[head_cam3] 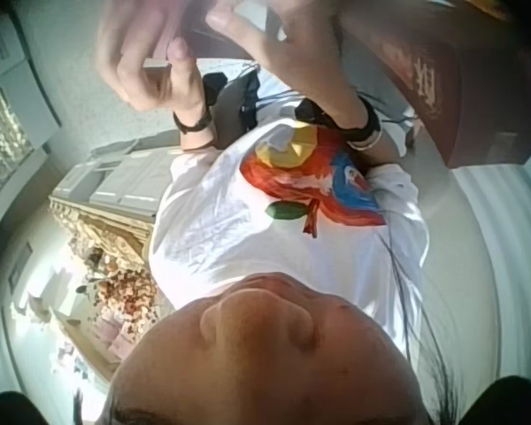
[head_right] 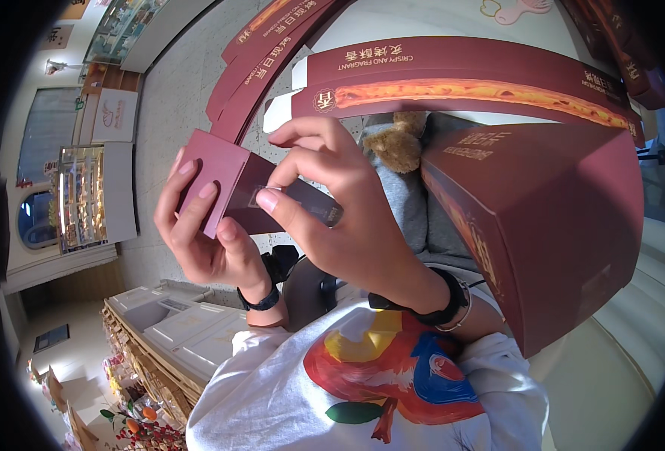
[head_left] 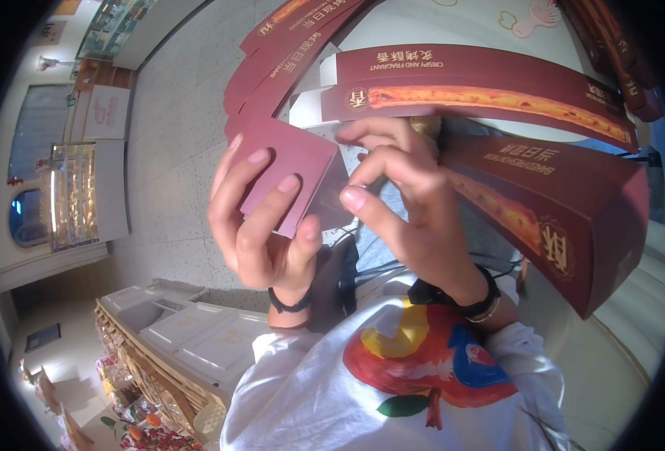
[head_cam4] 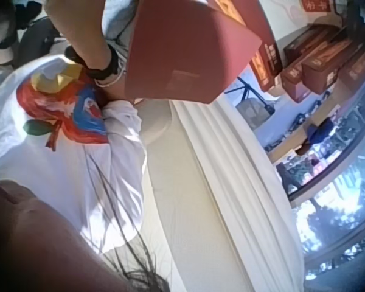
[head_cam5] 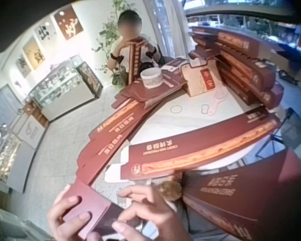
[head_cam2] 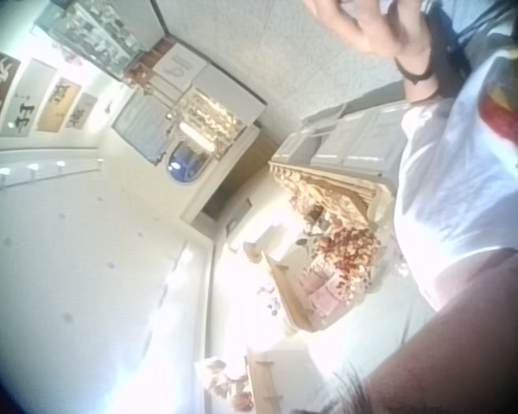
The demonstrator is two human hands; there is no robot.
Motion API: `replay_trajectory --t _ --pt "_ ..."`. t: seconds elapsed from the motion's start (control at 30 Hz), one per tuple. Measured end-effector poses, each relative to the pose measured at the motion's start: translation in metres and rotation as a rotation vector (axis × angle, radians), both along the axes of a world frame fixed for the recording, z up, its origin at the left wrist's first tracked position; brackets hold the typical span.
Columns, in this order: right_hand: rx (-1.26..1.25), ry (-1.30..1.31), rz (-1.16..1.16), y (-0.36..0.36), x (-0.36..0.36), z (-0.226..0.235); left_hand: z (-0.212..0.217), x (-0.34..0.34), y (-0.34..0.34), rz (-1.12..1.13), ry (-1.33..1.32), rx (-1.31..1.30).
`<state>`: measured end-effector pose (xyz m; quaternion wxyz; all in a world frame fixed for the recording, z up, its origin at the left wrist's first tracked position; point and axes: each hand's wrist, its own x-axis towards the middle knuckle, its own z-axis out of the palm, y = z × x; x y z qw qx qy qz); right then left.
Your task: The person assembles multiple long, flat, maroon cardboard boxes by folding the flaps and securing them with adhesive tape. The person works at a table, handling the boxes one at a time, folding the sides, and applying tape to close them.
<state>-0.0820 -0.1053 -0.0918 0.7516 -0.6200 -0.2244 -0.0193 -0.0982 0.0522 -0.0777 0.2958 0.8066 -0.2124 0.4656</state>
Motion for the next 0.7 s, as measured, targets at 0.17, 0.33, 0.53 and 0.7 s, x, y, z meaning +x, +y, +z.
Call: replay_trajectory --t 0.17,0.33,0.53,0.7 --pt "0.123 0.140 0.096 0.004 -0.005 0.001 -0.004 -0.001 -0.003 -0.015 -0.008 -0.069" --pt "0.095 0.115 0.049 0.004 -0.004 0.002 -0.004 0.001 -0.007 -0.016 0.019 -0.089" --pt "0.007 0.048 -0.039 0.003 -0.004 0.007 -0.002 -0.004 -0.009 -0.001 0.035 -0.090" --pt "0.241 0.204 -0.013 0.013 0.000 -0.014 -0.001 -0.001 -0.005 0.009 0.056 -0.116"
